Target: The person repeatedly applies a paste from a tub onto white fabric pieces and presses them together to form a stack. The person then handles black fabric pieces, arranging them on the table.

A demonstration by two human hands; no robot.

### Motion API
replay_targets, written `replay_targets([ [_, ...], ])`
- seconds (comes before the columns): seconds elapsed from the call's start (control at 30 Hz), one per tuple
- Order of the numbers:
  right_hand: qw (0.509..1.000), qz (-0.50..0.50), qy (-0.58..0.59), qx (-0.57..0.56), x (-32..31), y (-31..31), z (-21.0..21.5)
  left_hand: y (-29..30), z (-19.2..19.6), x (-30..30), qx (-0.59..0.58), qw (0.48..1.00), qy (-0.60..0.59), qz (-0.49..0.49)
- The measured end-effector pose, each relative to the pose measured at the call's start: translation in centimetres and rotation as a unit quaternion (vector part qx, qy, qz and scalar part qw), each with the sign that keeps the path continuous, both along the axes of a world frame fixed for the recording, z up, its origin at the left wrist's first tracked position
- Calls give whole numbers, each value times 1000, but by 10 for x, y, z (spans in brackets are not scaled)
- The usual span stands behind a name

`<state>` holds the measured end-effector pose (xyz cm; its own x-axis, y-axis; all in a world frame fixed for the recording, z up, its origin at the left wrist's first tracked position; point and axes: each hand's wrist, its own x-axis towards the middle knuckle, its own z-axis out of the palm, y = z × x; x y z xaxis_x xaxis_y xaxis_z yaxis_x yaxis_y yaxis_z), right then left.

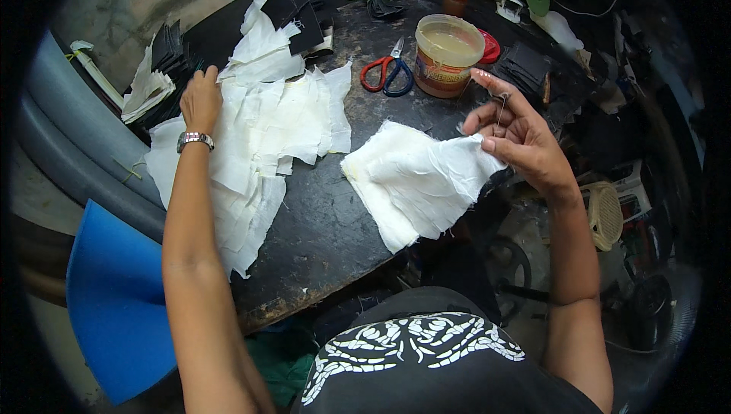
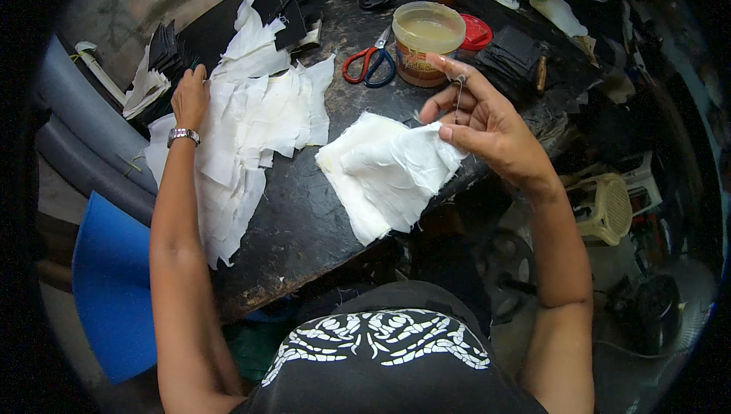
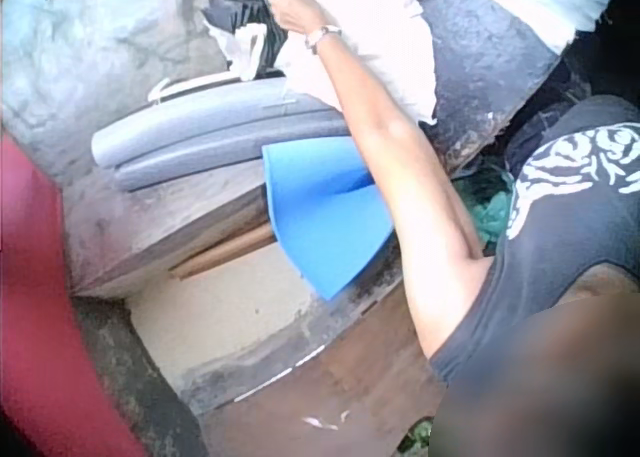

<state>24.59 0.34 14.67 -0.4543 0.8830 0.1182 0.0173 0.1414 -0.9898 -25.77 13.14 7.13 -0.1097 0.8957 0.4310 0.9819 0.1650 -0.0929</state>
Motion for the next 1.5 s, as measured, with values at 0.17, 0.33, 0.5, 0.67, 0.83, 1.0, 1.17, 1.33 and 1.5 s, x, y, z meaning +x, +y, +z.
replay_targets([
  [0.17,992,-13,122,2,-4,-5,9,3,10,-2,-135,894,-423,-52],
  [0.33,989,-31,127,73,-5,-12,29,-17,24,3,-183,771,-610,26],
  [0.5,982,-86,139,97,4,-12,34,-29,8,9,-116,842,-526,-30],
  [0.67,974,-81,169,123,13,-9,35,-10,-14,10,52,864,-501,-10],
  [0.83,966,-149,33,208,18,-9,55,-3,11,10,187,600,-770,-111],
  [1.0,983,-78,-48,160,-17,-10,63,-35,49,10,-14,642,-731,-230],
  [1.17,987,28,15,157,-58,5,60,-55,38,45,-92,685,-699,-183],
  [1.33,981,74,117,137,-51,14,59,-77,31,98,-111,703,-694,-105],
  [1.5,987,79,137,37,-30,17,-8,-111,-8,178,-121,420,-890,-132],
])
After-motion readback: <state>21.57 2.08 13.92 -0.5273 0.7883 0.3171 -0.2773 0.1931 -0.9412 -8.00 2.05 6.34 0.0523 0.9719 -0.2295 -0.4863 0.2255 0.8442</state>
